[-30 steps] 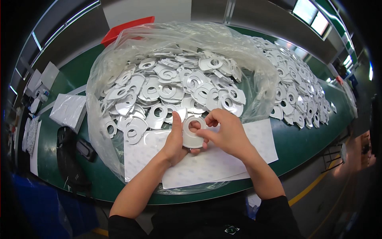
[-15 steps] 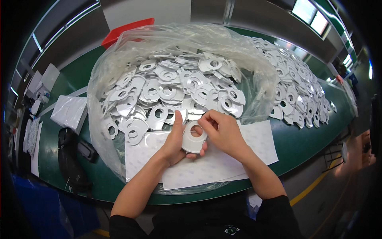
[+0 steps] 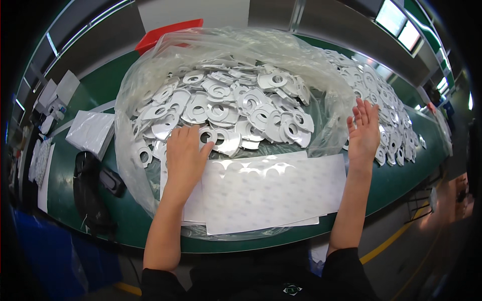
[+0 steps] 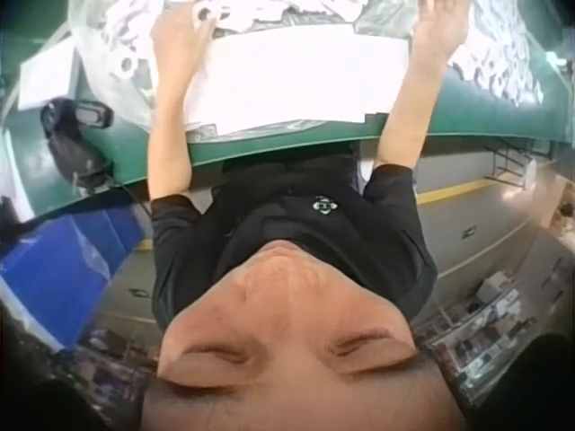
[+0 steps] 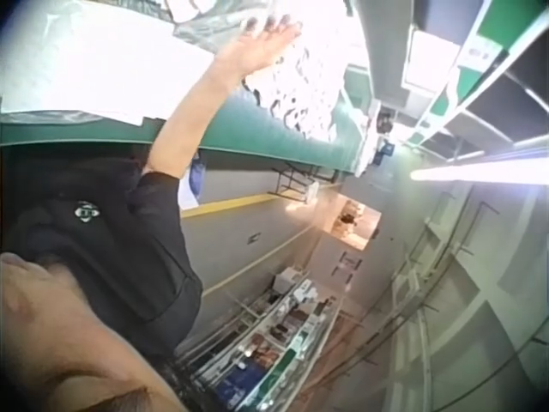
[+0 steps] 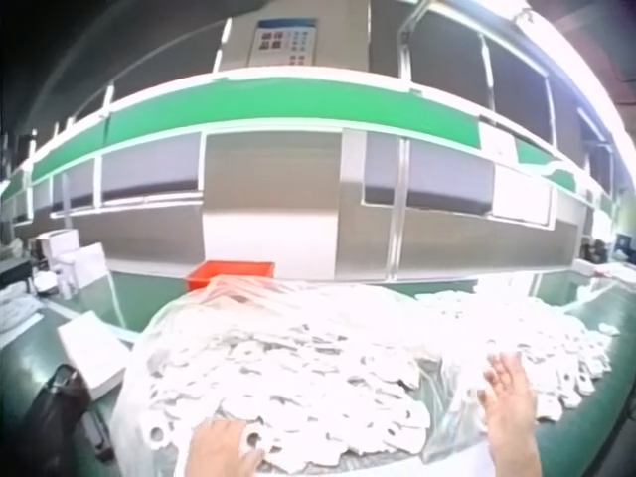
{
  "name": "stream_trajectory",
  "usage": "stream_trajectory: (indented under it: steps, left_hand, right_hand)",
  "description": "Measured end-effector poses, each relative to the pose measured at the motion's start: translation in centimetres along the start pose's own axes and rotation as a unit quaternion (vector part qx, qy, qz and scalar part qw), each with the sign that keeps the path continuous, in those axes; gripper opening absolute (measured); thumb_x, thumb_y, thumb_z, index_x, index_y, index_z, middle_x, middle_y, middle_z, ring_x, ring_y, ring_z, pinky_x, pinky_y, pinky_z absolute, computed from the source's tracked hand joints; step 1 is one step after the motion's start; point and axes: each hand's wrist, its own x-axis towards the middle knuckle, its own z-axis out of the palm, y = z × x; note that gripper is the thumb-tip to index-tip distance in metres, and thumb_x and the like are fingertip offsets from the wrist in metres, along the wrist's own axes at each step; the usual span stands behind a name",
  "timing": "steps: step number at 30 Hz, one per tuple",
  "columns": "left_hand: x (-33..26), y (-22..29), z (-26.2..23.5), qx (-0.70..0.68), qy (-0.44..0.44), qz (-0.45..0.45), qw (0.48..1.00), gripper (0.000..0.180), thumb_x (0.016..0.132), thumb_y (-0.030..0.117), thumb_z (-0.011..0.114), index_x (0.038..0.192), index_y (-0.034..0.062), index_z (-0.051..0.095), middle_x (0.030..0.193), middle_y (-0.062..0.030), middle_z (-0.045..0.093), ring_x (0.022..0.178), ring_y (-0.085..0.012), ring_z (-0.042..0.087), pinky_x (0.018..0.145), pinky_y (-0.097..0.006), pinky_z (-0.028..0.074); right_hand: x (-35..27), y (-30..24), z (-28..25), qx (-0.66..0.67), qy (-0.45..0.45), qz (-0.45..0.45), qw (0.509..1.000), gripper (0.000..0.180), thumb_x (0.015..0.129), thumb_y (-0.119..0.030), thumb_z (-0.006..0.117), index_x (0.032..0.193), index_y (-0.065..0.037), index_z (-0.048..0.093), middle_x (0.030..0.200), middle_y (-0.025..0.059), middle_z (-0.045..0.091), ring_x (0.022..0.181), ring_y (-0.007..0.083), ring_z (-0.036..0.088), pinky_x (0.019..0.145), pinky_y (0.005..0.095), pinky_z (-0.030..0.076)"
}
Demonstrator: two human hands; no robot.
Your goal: Applying circular white stickers onto small white metal fixture components in a factory assembly line.
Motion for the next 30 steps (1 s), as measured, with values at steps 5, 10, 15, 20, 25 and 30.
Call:
stream_trajectory:
  steps: [5, 10, 15, 20, 25, 30]
  left_hand:
    - [-0.4, 0.1, 1.2, 0.024, -0.002, 0.0, 1.0, 0.047, 0.072, 0.021, 0.073, 0.11, -0.0001, 0.057, 0.093, -0.012, 0.059, 0.094, -0.0308, 0.05, 0.081, -0.037, 0.039]
    - [-0.2, 0.7, 1.0, 0.04, 0.071, 0.006, 0.997, 0.043, 0.073, 0.015, 0.072, 0.111, 0.0006, 0.057, 0.091, -0.0118, 0.059, 0.089, -0.0303, 0.052, 0.081, -0.038, 0.039]
    - [0.4, 1.5, 0.9, -0.169, 0.008, -0.028, 0.985, 0.032, 0.081, 0.006, 0.062, 0.113, 0.0018, 0.058, 0.094, -0.0115, 0.059, 0.08, -0.0246, 0.056, 0.079, -0.035, 0.043]
    - [-0.1, 4.0, 1.6, -0.709, -0.089, -0.18, 0.676, 0.035, 0.099, 0.026, 0.042, 0.123, 0.0027, 0.05, 0.114, -0.0125, 0.059, 0.1, -0.0202, 0.058, 0.086, -0.033, 0.047]
    - [-0.9, 6.1, 2.6, -0.828, -0.17, -0.307, 0.437, 0.055, 0.099, 0.047, 0.024, 0.135, 0.0068, 0.036, 0.116, -0.0151, 0.055, 0.101, -0.0273, 0.058, 0.086, -0.04, 0.049]
    - [-1.0, 5.3, 4.2, -0.862, -0.158, -0.325, 0.355, 0.064, 0.097, 0.055, 0.012, 0.131, 0.0076, 0.04, 0.114, -0.0146, 0.055, 0.098, -0.0264, 0.057, 0.085, -0.044, 0.049]
  right_hand:
    - [-2.6, 1.9, 1.2, -0.3, -0.237, -0.049, 0.923, 0.023, 0.089, -0.019, 0.062, 0.106, -0.004, 0.063, 0.095, 0.002, 0.064, 0.08, 0.0087, 0.056, 0.069, 0.0222, 0.045]
    - [-10.5, 5.1, 3.8, -0.402, -0.59, -0.085, 0.695, 0.017, 0.078, -0.009, 0.068, 0.094, -0.006, 0.066, 0.082, 0.0071, 0.062, 0.076, 0.0199, 0.06, 0.065, 0.0291, 0.047]
    - [-13.8, 5.2, 3.8, -0.492, -0.665, -0.121, 0.548, 0.035, 0.074, -0.02, 0.071, 0.103, -0.005, 0.058, 0.095, 0.0082, 0.055, 0.094, 0.0269, 0.053, 0.076, 0.0368, 0.047]
    - [-13.0, 4.9, 4.0, -0.539, -0.622, -0.079, 0.562, 0.039, 0.067, -0.014, 0.075, 0.1, -0.002, 0.057, 0.096, 0.0113, 0.054, 0.095, 0.029, 0.053, 0.08, 0.0375, 0.046]
    - [-12.2, 5.7, 3.7, -0.511, -0.631, -0.049, 0.582, 0.036, 0.064, -0.012, 0.077, 0.09, -0.003, 0.054, 0.093, 0.0116, 0.053, 0.094, 0.0292, 0.053, 0.08, 0.0379, 0.045]
    - [-11.9, 5.5, 3.6, -0.484, -0.661, -0.032, 0.573, 0.032, 0.064, -0.01, 0.077, 0.084, -0.004, 0.053, 0.091, 0.0103, 0.052, 0.092, 0.0288, 0.053, 0.078, 0.037, 0.044]
